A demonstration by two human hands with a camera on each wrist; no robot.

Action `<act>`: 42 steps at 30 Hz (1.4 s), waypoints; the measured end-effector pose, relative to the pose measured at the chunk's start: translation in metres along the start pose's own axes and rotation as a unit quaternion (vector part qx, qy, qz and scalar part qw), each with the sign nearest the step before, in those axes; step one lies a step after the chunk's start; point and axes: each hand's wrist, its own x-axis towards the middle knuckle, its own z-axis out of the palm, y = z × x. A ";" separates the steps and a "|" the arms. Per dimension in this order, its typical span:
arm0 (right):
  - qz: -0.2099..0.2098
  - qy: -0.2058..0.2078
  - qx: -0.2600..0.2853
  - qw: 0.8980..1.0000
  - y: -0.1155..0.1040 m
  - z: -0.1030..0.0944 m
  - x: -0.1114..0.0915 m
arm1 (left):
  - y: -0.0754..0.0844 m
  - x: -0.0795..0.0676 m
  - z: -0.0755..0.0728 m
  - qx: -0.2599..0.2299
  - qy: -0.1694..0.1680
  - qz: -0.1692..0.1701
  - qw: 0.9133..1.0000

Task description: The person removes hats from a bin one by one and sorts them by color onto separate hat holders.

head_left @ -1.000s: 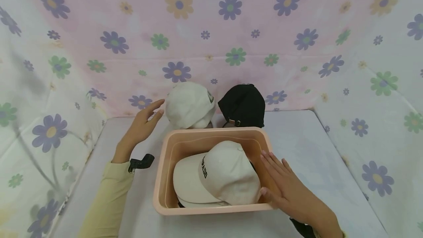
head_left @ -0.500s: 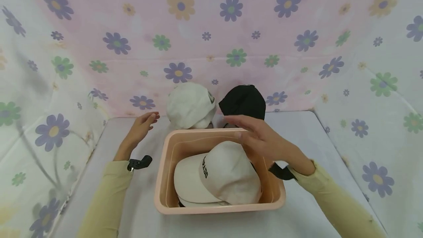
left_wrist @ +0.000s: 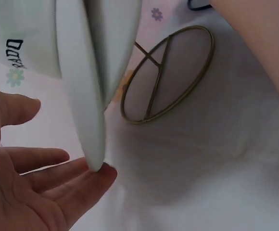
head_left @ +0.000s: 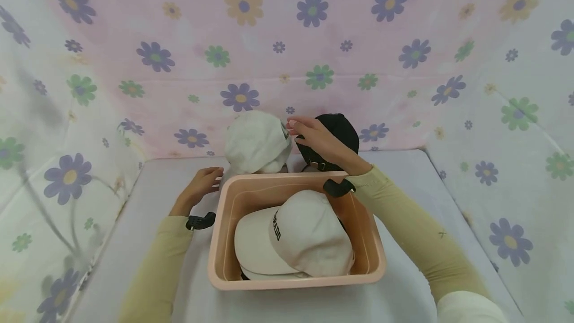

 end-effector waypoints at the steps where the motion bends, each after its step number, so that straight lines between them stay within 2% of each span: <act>1: 0.012 -0.004 0.011 1.000 0.001 0.000 0.005 | -0.001 0.000 0.000 -0.009 0.002 -0.004 1.000; 7: 0.061 -0.004 0.022 0.998 0.012 0.005 0.026 | -0.014 0.004 0.001 -0.040 0.030 -0.034 0.998; 10: 0.079 0.008 0.014 0.997 0.014 0.007 0.034 | -0.020 0.007 0.003 -0.078 0.044 -0.048 0.995; 12: 0.086 0.012 0.009 0.996 0.014 0.008 0.038 | -0.023 0.009 0.004 -0.123 0.050 -0.053 0.990; 16: 0.095 0.019 0.015 0.995 0.012 0.008 0.045 | -0.025 0.010 0.004 -0.211 0.072 -0.073 0.972; 18: 0.098 0.021 0.021 0.995 0.011 0.007 0.048 | -0.025 0.010 0.004 -0.234 0.083 -0.084 0.965; 20: 0.100 0.025 0.029 0.994 0.009 0.008 0.049 | -0.024 0.008 0.003 -0.237 0.093 -0.094 0.963; 28: 0.111 0.021 0.000 0.994 0.006 0.004 0.050 | -0.012 0.002 -0.004 -0.153 0.112 -0.093 0.978; 32: 0.124 0.017 -0.005 0.992 0.007 0.002 0.052 | -0.002 -0.002 -0.007 -0.126 0.124 -0.093 0.980; 37: 0.118 0.019 -0.008 0.993 0.008 0.001 0.051 | 0.010 -0.007 -0.014 -0.153 0.137 -0.076 0.976; 39: 0.111 0.020 -0.005 0.994 0.009 0.000 0.050 | 0.013 -0.011 -0.020 -0.172 0.110 -0.067 0.977; 41: 0.110 0.027 0.003 0.994 0.009 0.000 0.049 | 0.021 -0.022 -0.027 -0.192 0.086 -0.072 0.975; 42: 0.110 0.029 0.010 0.993 0.009 0.001 0.049 | 0.024 -0.026 -0.030 -0.229 0.067 -0.068 0.969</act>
